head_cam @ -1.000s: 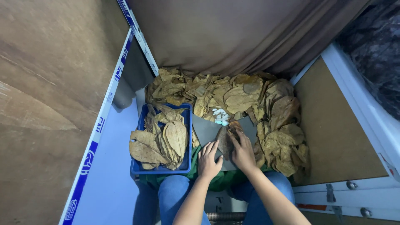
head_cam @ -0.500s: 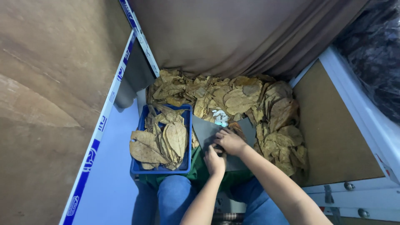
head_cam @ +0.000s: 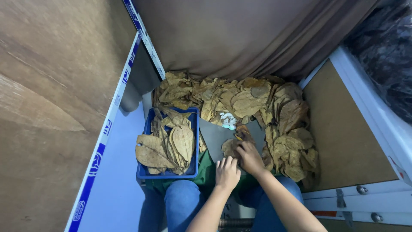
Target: Picking up dried leaves, flattening them by hand, and stacking them neatly into a plastic crate.
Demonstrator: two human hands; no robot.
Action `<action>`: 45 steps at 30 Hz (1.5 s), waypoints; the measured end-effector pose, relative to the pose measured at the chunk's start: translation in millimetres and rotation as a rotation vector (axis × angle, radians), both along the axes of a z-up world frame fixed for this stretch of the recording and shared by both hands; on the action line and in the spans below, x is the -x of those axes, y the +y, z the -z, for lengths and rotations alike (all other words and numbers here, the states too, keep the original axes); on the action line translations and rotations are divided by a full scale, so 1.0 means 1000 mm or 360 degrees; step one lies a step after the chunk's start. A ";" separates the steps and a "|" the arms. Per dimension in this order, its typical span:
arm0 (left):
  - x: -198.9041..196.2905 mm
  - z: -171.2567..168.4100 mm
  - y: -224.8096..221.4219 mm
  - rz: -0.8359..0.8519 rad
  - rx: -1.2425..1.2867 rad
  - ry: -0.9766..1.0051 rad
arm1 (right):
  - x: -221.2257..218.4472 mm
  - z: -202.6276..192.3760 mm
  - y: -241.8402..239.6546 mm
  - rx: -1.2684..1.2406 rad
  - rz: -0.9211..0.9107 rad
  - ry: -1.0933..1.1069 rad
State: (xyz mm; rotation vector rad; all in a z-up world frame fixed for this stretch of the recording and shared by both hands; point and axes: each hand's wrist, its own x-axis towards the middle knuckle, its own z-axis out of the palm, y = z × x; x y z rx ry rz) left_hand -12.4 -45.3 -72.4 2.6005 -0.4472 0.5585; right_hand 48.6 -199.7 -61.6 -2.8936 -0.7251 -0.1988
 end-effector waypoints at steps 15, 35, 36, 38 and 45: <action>-0.009 -0.062 0.038 0.0139 0.0166 0.0790 | 0.015 -0.025 0.006 -0.0806 0.0539 -0.0125; -0.011 -0.056 0.042 0.0209 0.0076 0.0816 | 0.035 -0.036 0.039 -0.0291 0.0357 0.0334; -0.011 -0.053 0.041 0.0210 0.0071 0.0811 | 0.027 -0.033 0.035 -0.0284 0.0363 0.0359; -0.010 -0.061 0.042 0.0243 0.0083 0.0848 | 0.021 -0.028 0.030 -0.0317 0.0345 0.0385; -0.015 -0.057 0.044 0.0316 0.0127 0.0899 | 0.011 -0.003 0.020 -0.0573 0.0368 0.0404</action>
